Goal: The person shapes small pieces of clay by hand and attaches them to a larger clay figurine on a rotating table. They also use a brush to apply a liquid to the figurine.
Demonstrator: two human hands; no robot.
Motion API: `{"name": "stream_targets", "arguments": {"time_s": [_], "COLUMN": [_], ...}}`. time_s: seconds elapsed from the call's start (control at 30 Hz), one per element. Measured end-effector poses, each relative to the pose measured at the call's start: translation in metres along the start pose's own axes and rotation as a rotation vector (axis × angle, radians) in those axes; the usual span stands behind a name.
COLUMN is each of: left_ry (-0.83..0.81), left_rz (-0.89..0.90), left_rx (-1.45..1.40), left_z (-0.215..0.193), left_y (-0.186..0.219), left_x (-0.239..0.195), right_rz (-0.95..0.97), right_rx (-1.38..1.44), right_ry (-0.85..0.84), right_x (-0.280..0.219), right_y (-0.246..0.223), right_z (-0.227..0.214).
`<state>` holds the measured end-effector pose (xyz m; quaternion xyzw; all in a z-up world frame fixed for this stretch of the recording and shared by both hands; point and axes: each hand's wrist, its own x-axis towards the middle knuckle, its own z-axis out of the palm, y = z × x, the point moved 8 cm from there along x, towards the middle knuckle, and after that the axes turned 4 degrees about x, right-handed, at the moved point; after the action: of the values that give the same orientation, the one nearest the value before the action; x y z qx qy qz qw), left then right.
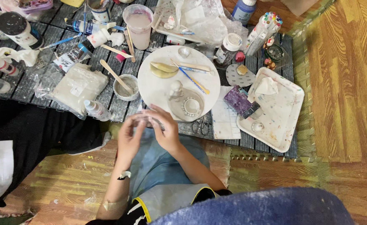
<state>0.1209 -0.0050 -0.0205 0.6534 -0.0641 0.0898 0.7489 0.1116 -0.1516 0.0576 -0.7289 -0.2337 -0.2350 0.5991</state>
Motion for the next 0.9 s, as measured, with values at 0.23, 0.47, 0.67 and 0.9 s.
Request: {"name": "stream_targets", "arguments": {"time_s": [0.23, 0.47, 0.67, 0.9], "left_ry": [0.041, 0.044, 0.072, 0.084], "left_rz": [-0.017, 0.112, 0.163, 0.226], "left_rx": [-0.180, -0.055, 0.014, 0.192], "left_z": [0.019, 0.013, 0.016, 0.008], "left_y": [-0.021, -0.006, -0.004, 0.007], "left_x": [-0.004, -0.006, -0.007, -0.013], "right_rz": [0.002, 0.055, 0.035, 0.070], "right_rx": [-0.057, -0.020, -0.068, 0.057], "right_ry": [-0.046, -0.093, -0.095, -0.110], "right_x": [-0.008, -0.016, -0.016, -0.013], "right_y": [0.003, 0.014, 0.018, 0.017], "right_z": [-0.001, -0.002, -0.007, -0.007]}}
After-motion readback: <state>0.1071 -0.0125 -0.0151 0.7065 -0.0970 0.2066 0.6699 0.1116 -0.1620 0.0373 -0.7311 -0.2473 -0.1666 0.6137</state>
